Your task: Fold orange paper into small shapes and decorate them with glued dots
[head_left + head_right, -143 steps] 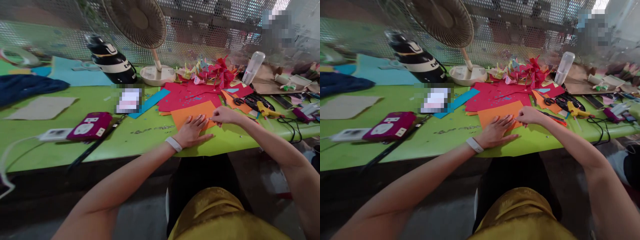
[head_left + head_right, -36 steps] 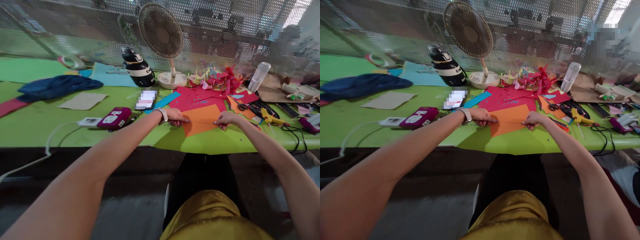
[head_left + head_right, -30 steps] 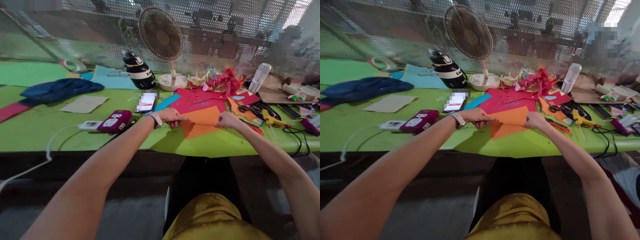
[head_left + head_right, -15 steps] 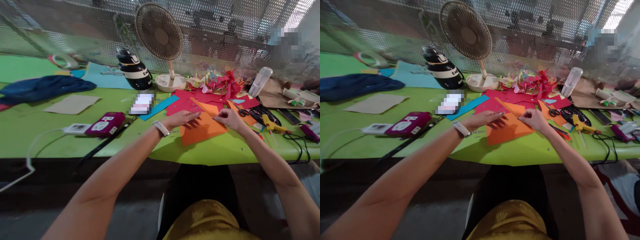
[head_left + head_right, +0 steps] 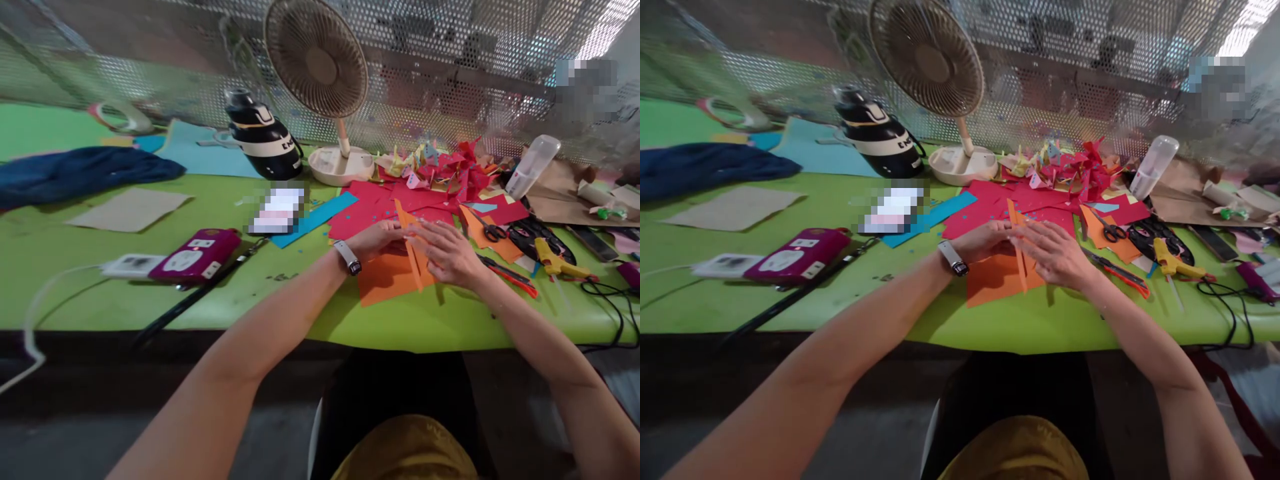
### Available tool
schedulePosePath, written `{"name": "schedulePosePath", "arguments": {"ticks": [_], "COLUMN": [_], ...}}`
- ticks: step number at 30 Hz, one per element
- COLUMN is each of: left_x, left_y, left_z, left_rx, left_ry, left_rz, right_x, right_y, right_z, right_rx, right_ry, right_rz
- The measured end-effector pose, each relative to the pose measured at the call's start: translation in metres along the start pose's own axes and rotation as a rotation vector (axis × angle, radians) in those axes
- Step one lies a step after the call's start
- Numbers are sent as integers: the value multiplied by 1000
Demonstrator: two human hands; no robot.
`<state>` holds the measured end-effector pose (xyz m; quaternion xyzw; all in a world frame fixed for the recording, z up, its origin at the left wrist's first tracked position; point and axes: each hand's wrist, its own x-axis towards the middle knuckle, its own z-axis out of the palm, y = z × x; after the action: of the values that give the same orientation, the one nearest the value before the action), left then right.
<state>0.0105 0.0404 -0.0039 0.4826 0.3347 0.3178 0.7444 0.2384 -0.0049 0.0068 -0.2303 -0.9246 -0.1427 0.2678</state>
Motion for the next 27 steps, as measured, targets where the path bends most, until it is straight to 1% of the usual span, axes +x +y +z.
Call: {"name": "schedulePosePath", "arguments": {"ticks": [2,5,7,11,13,17,21,27], "left_x": [1,1,1,1,1,1,0,4], "left_y": [-3,-6,-8,-13,-15,-18,-19,-25], "left_z": [1,5,8,11,10,9,13,19], "left_rx": [-3,12,2,-55,-70,-66,-81,-117], "left_ry": [-38,-57,-49,-18,-4,14,29,29], "left_rz": [-2,-43,-55,-14,-6,-23,-3,42], "right_x": [1,0,-3,-6,-7,-8,-10,-17], "right_y": [-6,-12,-13,-13,-13,-12,-10,-10], "right_z": [6,11,11,12,14,19,19,19], "right_rx": [-19,-19,-5,19,31,79,139,109], "right_ry": [-16,7,-16,-120,-143,-140,-137,-64], "right_rz": [-105,-159,-154,-122,-122,-140,-109,-116]}}
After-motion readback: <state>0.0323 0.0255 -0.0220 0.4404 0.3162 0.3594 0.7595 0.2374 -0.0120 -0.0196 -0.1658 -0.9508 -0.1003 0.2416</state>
